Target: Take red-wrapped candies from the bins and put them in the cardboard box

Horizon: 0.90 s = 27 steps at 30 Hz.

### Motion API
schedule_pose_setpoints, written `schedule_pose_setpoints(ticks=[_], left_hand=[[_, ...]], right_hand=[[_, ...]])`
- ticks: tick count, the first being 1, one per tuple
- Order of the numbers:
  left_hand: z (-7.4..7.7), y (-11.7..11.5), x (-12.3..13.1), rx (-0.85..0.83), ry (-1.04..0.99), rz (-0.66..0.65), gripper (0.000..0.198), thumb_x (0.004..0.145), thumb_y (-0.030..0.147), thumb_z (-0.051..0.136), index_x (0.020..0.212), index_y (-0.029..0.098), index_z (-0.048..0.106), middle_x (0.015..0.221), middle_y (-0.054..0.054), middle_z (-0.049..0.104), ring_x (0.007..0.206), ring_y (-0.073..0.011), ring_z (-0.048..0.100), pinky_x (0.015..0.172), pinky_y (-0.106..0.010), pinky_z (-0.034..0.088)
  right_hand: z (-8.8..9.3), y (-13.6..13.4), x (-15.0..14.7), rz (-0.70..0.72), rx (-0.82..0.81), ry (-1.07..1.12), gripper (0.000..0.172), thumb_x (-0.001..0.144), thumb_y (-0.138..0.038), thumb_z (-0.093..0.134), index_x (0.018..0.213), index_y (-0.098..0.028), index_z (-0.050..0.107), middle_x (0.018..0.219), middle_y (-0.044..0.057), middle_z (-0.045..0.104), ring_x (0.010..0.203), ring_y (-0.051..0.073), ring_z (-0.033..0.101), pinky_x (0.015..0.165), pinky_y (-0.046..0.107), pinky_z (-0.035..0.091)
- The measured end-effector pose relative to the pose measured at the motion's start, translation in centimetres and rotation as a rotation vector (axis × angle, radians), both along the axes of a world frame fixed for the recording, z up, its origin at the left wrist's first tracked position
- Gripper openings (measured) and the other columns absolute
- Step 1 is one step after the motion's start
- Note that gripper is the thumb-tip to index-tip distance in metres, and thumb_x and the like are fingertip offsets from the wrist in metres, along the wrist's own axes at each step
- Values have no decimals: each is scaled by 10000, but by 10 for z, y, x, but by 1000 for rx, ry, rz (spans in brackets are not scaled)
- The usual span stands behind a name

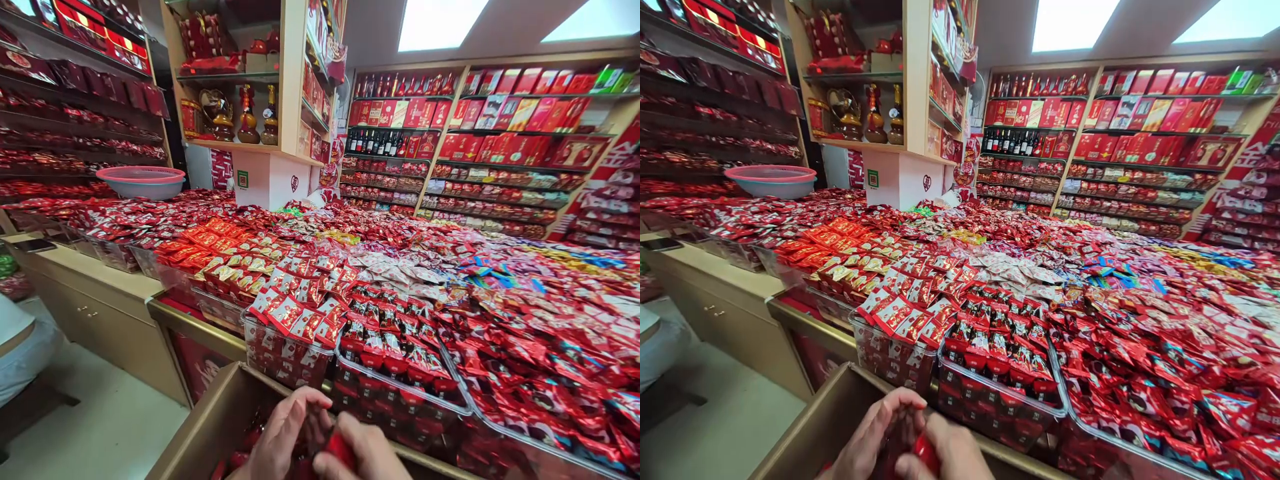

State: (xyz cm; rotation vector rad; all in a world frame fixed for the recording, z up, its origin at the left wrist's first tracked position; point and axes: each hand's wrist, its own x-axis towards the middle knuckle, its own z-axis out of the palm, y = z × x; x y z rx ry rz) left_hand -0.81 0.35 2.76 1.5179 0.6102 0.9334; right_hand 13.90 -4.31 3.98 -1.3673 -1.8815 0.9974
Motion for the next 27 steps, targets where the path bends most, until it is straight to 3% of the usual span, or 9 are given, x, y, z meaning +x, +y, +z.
schedule_pose_setpoints(ticks=[4, 7, 11, 14, 17, 20, 23, 27], left_hand=[[5, -8, 19, 21, 71, 14, 347, 752, 475, 547, 918, 172, 570, 835, -23, 538, 747, -151, 490, 685, -248, 404], [4, -5, 33, -140, 96, -3, 307, 744, 433, 580, 878, 158, 559, 688, 26, 521, 601, -100, 445, 562, -199, 368], [5, -3, 42, -221, 62, 34, 296, 747, 425, 582, 709, 131, 592, 546, 54, 481, 511, -74, 395, 497, -184, 319], [7, -7, 45, -359, -40, 40, 276, 729, 400, 618, 708, 125, 606, 546, 48, 517, 511, -66, 414, 504, -180, 330], [6, -12, 45, -572, -159, -3, 262, 712, 392, 642, 737, 137, 586, 568, 39, 548, 527, -75, 461, 505, -186, 371], [5, -12, 42, -606, -162, 17, 244, 707, 357, 659, 659, 141, 556, 554, 41, 543, 538, -78, 494, 492, -178, 396], [5, -11, 36, -591, -122, 14, 249, 741, 393, 614, 742, 148, 569, 605, 38, 561, 553, -80, 541, 492, -170, 408], [14, -12, 30, -705, -184, -106, 339, 805, 486, 473, 903, 169, 544, 729, 4, 606, 543, -96, 586, 459, -174, 394]], right_hand=[[1, 6, 19, -240, 129, 87, 361, 815, -454, 378, 572, -201, 293, 541, -61, 292, 509, 86, 291, 466, 216, 258], [-2, 6, 29, -314, 157, 120, 376, 822, -467, 362, 566, -204, 283, 547, -58, 280, 514, 91, 282, 473, 222, 254], [-9, 9, 37, -348, 92, 231, 384, 821, -481, 364, 565, -207, 283, 560, -55, 271, 525, 94, 288, 480, 218, 286], [-13, 11, 39, -373, 17, 336, 382, 812, -499, 375, 573, -210, 302, 564, -56, 266, 514, 93, 310, 458, 208, 333], [-11, 11, 39, -389, -17, 422, 390, 803, -525, 372, 577, -212, 317, 544, -63, 283, 462, 87, 349, 412, 203, 363], [-5, 9, 39, -361, 5, 386, 370, 814, -498, 380, 588, -206, 355, 516, -64, 339, 425, 86, 420, 410, 201, 375], [2, 6, 39, -304, 121, 268, 291, 841, -399, 408, 649, -189, 462, 527, -43, 448, 454, 91, 496, 451, 197, 395], [6, 1, 40, -194, 442, 176, 102, 828, -218, 485, 811, -207, 584, 760, 22, 603, 698, 124, 586, 615, 197, 471]])
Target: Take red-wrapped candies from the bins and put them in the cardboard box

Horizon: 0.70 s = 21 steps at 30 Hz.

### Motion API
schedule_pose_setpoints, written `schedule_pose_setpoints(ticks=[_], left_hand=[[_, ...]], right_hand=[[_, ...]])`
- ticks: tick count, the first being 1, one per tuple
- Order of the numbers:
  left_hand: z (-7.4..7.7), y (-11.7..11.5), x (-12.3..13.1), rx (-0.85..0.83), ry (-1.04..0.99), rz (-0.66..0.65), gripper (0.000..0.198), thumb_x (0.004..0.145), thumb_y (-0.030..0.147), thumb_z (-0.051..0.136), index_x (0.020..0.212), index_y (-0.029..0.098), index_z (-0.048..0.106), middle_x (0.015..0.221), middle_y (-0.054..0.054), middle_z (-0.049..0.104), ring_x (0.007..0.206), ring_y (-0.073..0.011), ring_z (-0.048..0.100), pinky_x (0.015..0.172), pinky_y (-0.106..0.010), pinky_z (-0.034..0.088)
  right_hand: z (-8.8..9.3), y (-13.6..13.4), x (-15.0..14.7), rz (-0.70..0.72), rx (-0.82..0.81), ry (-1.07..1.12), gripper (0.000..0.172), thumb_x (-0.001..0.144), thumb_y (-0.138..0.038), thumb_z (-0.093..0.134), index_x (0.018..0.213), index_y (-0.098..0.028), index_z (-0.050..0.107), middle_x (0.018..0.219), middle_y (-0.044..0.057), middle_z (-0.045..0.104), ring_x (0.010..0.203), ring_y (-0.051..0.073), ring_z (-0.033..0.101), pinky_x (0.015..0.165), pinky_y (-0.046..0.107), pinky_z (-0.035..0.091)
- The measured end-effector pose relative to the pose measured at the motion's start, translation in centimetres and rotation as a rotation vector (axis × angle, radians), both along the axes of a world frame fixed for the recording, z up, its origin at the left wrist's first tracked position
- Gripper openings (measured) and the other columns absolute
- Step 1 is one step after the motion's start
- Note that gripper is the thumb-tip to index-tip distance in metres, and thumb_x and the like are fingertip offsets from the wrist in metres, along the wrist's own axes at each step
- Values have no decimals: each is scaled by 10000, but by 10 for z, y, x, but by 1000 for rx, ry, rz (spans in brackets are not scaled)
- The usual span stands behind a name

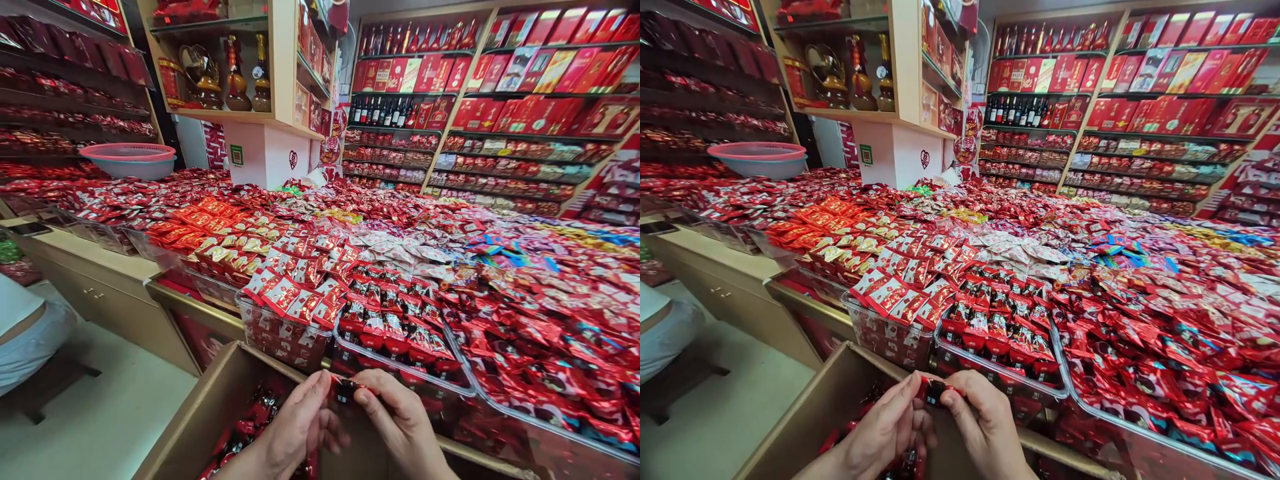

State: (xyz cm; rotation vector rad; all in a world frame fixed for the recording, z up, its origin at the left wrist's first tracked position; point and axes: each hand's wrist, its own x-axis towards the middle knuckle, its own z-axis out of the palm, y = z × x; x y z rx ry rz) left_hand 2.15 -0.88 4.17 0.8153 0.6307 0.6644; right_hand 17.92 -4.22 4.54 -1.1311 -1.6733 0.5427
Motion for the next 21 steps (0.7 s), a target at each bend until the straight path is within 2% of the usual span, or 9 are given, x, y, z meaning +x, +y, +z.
schedule_pose_setpoints(ticks=[3, 6, 9, 12, 14, 18, 21], left_hand=[[10, -1, -2, -25, -91, -2, 303, 824, 438, 474, 944, 165, 528, 754, -13, 614, 588, -103, 597, 516, -193, 416], [19, 0, -5, 17, -70, 52, 243, 804, 286, 564, 1013, 184, 496, 849, -28, 620, 669, -93, 585, 585, -200, 427], [25, 2, -9, 176, 14, 105, 356, 742, 153, 631, 1056, 223, 477, 1021, -32, 584, 811, -104, 563, 656, -201, 431], [26, 2, -13, 328, 46, 93, 382, 738, 125, 620, 1068, 247, 472, 1075, -25, 565, 936, -138, 539, 798, -245, 413], [25, 0, -15, 393, 52, 72, 373, 752, 122, 597, 1075, 257, 469, 1097, -28, 555, 970, -156, 530, 864, -287, 388], [18, -2, -15, 417, 23, 59, 384, 750, 139, 601, 1081, 269, 458, 1094, -27, 540, 1003, -178, 513, 880, -311, 380], [14, -1, -13, 398, 17, 96, 410, 751, 152, 600, 1102, 269, 425, 1038, -22, 539, 922, -162, 533, 826, -301, 405]], right_hand=[[-2, -2, 3, 21, 178, -115, 210, 797, -131, 524, 967, -240, 586, 909, 51, 591, 847, 144, 583, 705, 205, 491], [-5, -2, 6, 0, 285, -237, 326, 771, -104, 552, 1066, -243, 554, 1026, 84, 533, 903, 155, 567, 748, 224, 500], [-3, -2, 7, 15, 221, -252, 347, 756, -144, 578, 1085, -245, 532, 1121, 94, 491, 983, 176, 537, 818, 263, 490], [0, -3, 4, 22, 116, -182, 384, 747, -213, 597, 1114, -248, 488, 1148, 90, 502, 1072, 200, 493, 887, 294, 457], [1, -3, 2, 34, 83, -115, 385, 758, -211, 584, 1119, -267, 463, 1109, 68, 534, 1052, 182, 510, 878, 273, 459], [-2, -5, -3, 56, 40, 14, 365, 772, -181, 560, 1096, -305, 446, 1077, 35, 546, 1030, 157, 523, 847, 242, 471], [-2, -6, -3, 64, 46, 18, 393, 760, -166, 566, 1108, -304, 444, 1079, 38, 546, 1037, 168, 517, 848, 256, 468]])
